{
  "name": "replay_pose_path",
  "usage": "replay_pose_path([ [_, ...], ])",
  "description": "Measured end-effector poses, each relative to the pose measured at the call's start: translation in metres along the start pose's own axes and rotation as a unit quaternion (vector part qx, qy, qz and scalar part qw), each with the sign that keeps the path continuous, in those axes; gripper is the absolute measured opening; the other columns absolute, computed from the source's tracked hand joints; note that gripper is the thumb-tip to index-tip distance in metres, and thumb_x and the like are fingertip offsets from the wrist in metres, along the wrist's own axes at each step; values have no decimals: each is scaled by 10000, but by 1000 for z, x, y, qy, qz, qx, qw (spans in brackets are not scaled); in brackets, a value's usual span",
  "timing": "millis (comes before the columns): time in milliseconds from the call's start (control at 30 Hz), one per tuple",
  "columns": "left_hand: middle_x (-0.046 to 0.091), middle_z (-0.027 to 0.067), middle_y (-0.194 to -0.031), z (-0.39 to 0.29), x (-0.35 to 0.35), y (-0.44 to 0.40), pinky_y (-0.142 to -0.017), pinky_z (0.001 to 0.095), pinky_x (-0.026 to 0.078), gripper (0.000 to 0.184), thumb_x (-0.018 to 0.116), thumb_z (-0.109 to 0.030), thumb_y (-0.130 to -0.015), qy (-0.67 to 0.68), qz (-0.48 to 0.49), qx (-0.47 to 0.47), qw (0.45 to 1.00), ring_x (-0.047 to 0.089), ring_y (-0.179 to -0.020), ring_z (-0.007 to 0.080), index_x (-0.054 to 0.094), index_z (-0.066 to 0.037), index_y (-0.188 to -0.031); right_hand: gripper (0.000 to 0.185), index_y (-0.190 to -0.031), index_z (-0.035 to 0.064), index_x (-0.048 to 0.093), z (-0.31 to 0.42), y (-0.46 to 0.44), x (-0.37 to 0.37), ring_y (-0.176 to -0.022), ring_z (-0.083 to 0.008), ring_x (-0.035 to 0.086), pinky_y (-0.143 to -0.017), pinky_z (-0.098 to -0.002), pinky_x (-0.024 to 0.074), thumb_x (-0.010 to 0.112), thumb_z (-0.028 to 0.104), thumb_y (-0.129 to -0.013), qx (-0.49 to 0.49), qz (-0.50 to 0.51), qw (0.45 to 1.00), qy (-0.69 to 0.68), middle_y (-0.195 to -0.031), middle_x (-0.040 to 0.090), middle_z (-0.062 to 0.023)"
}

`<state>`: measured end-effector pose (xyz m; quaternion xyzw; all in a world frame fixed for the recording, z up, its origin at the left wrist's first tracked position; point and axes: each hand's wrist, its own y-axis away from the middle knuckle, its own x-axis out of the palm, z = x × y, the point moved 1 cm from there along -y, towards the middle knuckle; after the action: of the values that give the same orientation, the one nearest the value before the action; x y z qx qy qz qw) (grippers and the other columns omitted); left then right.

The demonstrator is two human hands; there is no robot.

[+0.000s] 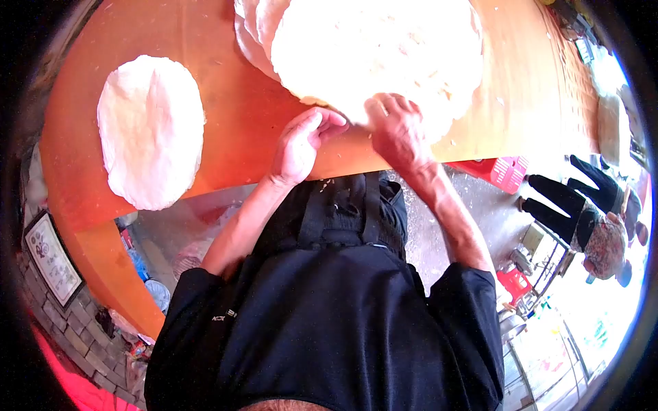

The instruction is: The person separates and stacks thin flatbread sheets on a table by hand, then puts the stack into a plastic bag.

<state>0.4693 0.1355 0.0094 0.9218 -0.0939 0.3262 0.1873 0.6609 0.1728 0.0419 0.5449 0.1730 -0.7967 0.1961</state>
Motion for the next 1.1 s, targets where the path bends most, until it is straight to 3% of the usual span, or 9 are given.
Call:
replay_pose_path([
  [100, 614, 141, -1066, -17, 11, -8, -990, 414, 397, 333, 397, -248, -966, 32, -28, -15, 999, 559, -1069, 240, 588, 16, -1036, 133, -945, 110, 607, -41, -17, -38, -727, -92, 567, -555, -302, 460, 536, 109, -832, -185, 45, 748, 635, -736, 520, -20],
  [167, 618, 130, -1060, -10, -1, -13, -953, 405, 434, 324, 399, -245, -972, 9, -49, -24, 998, 576, -1037, 230, 585, 4, -1063, 176, -1038, 79, 595, -26, -63, -120, -795, -98, 589, -612, -276, 491, 551, 154, -885, -2, 192, 795, 576, -838, 574, -35],
  [267, 626, 97, -1032, -9, -10, -18, -799, 336, 521, 231, 439, -171, -967, -44, -97, -50, 993, 617, -934, 195, 582, -13, -1056, 111, -882, 39, 619, 32, -88, -208, -651, -229, 582, -592, -339, 482, 593, 146, -870, 9, -221, 893, 392, -665, 557, -69],
  [400, 629, 88, -1015, -13, -8, -29, -770, 312, 528, 205, 481, -138, -946, -72, -103, -45, 991, 618, -927, 179, 568, -12, -1084, 131, -730, 25, 612, -15, -107, -175, -490, -288, 527, -531, -384, 473, 604, 89, -844, -162, -565, 734, 339, -545, 497, -120],
  [467, 628, 82, -997, -20, -2, -39, -754, 303, 532, 225, 519, -128, -928, -97, -159, -43, 982, 624, -921, 176, 545, -8, -1116, 99, -904, 59, 626, -34, -107, -142, -651, -273, 601, -626, -366, 505, 573, 137, -874, 36, -159, 956, 245, -772, 610, -116],
  [567, 620, 92, -990, -26, -12, -61, -750, 309, 535, 244, 538, -131, -918, -49, -190, -29, 980, 635, -910, 196, 527, 5, -1121, 139, -945, 98, 638, -81, -110, -67, -731, -299, 625, -665, -396, 504, 523, 142, -880, 133, 149, 971, 132, -865, 653, -130],
  [767, 594, 139, -963, -52, -17, -111, -763, 378, 552, 278, 554, -144, -906, -47, -192, -5, 980, 647, -857, 274, 528, 42, -1111, 234, -1031, 134, 655, -169, -150, -120, -727, -321, 630, -671, -428, 507, 520, 185, -847, -167, -160, 963, 139, -852, 657, -149],
  [900, 574, 85, -803, -62, -22, -136, -587, 326, 557, 156, 550, -78, -867, -35, -219, 24, 975, 637, -665, 214, 542, 30, -980, 192, -971, 150, 652, -92, -156, -142, -602, -288, 633, -479, -386, 465, 508, 228, -871, 149, -97, 935, 308, -760, 647, -148],
  [1100, 605, 111, -818, -81, -45, -159, -491, 274, 519, 204, 518, -33, -840, -172, -253, 60, 950, 599, -548, 166, 555, 81, -1005, 122, -769, 93, 649, -87, -137, -19, -607, -330, 609, -578, -434, 491, 529, 115, -776, 90, 1, 993, 74, -669, 627, -149],
])
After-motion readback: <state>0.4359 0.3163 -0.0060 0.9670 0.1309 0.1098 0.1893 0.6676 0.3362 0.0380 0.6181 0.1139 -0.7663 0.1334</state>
